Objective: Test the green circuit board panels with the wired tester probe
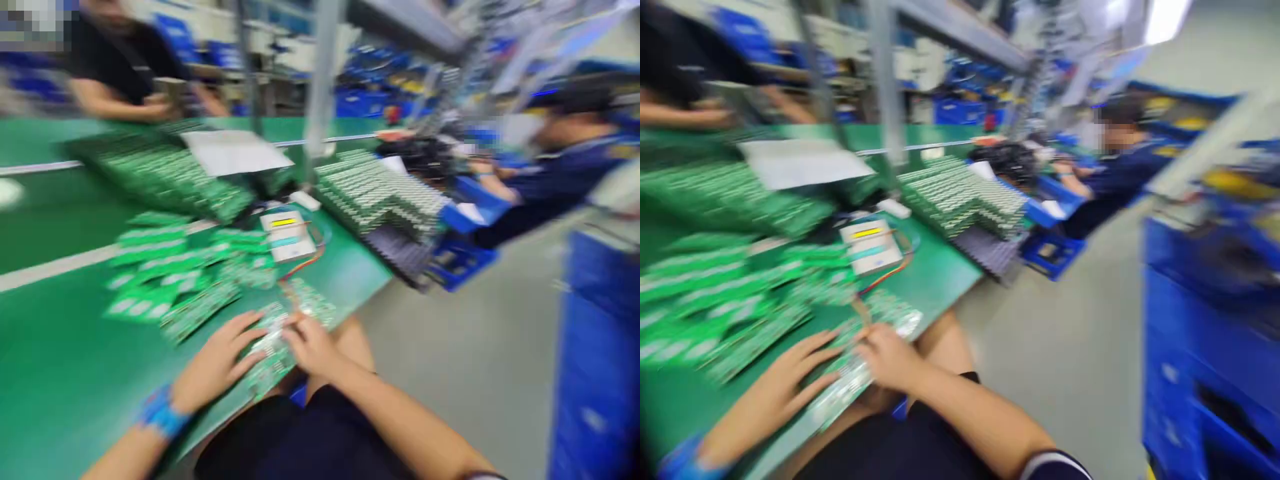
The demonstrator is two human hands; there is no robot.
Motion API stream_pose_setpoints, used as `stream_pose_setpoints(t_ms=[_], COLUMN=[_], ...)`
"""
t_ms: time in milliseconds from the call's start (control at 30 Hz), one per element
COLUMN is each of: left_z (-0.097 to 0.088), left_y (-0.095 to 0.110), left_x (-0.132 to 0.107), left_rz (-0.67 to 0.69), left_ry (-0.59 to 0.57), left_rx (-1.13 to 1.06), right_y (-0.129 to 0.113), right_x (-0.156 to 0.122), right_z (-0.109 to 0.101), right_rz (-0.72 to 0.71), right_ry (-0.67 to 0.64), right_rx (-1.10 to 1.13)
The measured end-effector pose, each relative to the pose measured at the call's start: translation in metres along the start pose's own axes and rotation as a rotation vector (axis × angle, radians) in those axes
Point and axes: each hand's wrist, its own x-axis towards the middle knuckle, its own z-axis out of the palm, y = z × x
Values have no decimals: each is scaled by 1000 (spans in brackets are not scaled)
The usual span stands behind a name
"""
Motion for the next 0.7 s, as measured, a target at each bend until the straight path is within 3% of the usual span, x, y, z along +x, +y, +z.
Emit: stream_pose_setpoints(t_ms=[67, 133, 200, 700], left_z=[-1, 1, 4, 2], left_y=[0, -8, -15, -12], left_x=[-25, -34, -36, -33], left_rz=[-146, -284, -340, -373], left_ry=[-125, -198, -236, -249], left_rx=[21, 44, -7, -44], right_y=[21, 41, 52, 49], right_x=[-5, -2, 1, -1], right_z=[15, 22, 23, 17], right_rz=[-32, -29, -15, -4], right_ry=[-81, -136, -184, -205], right_rx=[131, 207, 202, 239])
